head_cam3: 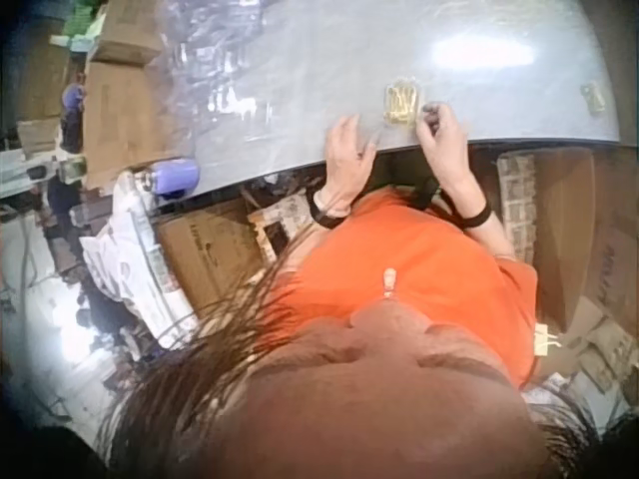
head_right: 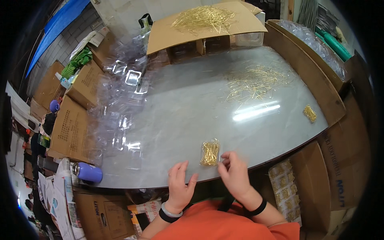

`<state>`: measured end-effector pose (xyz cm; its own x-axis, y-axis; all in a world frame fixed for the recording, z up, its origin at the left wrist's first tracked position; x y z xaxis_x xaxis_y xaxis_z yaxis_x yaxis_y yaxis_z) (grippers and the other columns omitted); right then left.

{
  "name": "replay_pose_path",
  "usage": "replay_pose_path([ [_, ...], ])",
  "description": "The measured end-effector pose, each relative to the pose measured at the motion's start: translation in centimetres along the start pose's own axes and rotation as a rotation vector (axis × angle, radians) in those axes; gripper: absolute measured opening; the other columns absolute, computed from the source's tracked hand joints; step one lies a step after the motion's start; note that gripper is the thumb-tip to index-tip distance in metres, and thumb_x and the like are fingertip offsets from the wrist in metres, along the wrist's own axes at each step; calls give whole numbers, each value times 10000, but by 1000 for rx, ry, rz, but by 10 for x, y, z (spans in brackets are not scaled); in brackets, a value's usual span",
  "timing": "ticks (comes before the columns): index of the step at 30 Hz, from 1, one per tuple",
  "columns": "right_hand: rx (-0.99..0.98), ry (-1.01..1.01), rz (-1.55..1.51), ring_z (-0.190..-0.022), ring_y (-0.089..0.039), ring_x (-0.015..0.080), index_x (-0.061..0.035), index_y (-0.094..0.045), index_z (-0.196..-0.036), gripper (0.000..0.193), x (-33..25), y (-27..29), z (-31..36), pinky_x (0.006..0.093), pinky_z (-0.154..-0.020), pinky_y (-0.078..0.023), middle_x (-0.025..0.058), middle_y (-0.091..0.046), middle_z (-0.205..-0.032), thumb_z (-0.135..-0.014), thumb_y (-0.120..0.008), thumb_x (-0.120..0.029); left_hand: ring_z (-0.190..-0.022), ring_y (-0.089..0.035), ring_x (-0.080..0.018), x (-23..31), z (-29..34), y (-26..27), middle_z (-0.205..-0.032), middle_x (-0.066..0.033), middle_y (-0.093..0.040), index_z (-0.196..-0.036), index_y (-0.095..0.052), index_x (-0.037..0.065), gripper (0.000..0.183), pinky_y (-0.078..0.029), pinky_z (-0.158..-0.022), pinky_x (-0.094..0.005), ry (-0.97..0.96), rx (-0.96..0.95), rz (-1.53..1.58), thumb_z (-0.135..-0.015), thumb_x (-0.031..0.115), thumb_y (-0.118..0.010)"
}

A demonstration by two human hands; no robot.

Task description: Gathering and packing small gold-colored metal pins into small plastic bags.

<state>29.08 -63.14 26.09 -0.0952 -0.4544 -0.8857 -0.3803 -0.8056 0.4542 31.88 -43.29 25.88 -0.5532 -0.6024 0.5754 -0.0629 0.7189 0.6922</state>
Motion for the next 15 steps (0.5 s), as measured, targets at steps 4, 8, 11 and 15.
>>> replay_pose_path([
  [4,-62,79,-93,-715,-719,274,-4,-578,-1051,199,-1,-10,23,344,-655,-566,161,-703,-821,-912,-701,-76,-1279,-506,-437,12,-19,-20,-1391,-253,-511,-1399,-493,-70,596,-427,-1067,-486,-85,-55,61,-934,226,-722],
  [8,36,115,25,-707,-710,244,-12,-607,-1084,198,3,2,13,317,-630,-549,147,-702,-868,-918,-693,-74,-1350,-460,-455,10,-27,-26,-1453,-267,-471,-1435,-452,-74,647,-402,-1109,-501,-100,-105,66,-932,226,-726],
  [11,126,387,183,-972,-669,286,-27,-625,-1196,292,-12,8,-19,406,-851,-513,133,-713,-1029,-907,-662,-37,-1356,-455,-456,6,-29,-29,-1455,-265,-470,-1441,-444,-75,666,-399,-1117,-502,-87,-116,71,-923,225,-736],
  [15,29,376,43,-1083,-616,316,-35,-621,-1251,359,3,-1,-42,441,-946,-459,105,-725,-1068,-894,-658,-35,-1362,-453,-457,7,-32,-30,-1455,-261,-472,-1444,-441,-72,684,-400,-1122,-501,-105,-145,79,-914,234,-747],
])
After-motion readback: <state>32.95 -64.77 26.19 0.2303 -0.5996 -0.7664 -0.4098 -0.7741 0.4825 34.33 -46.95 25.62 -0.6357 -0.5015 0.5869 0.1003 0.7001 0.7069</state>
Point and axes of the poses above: each hand's wrist, its own z-axis away from the middle knuckle, its own y-axis out of the back of the hand, x = y × z, the point moved 3 cm from there along -z, towards the middle knuckle
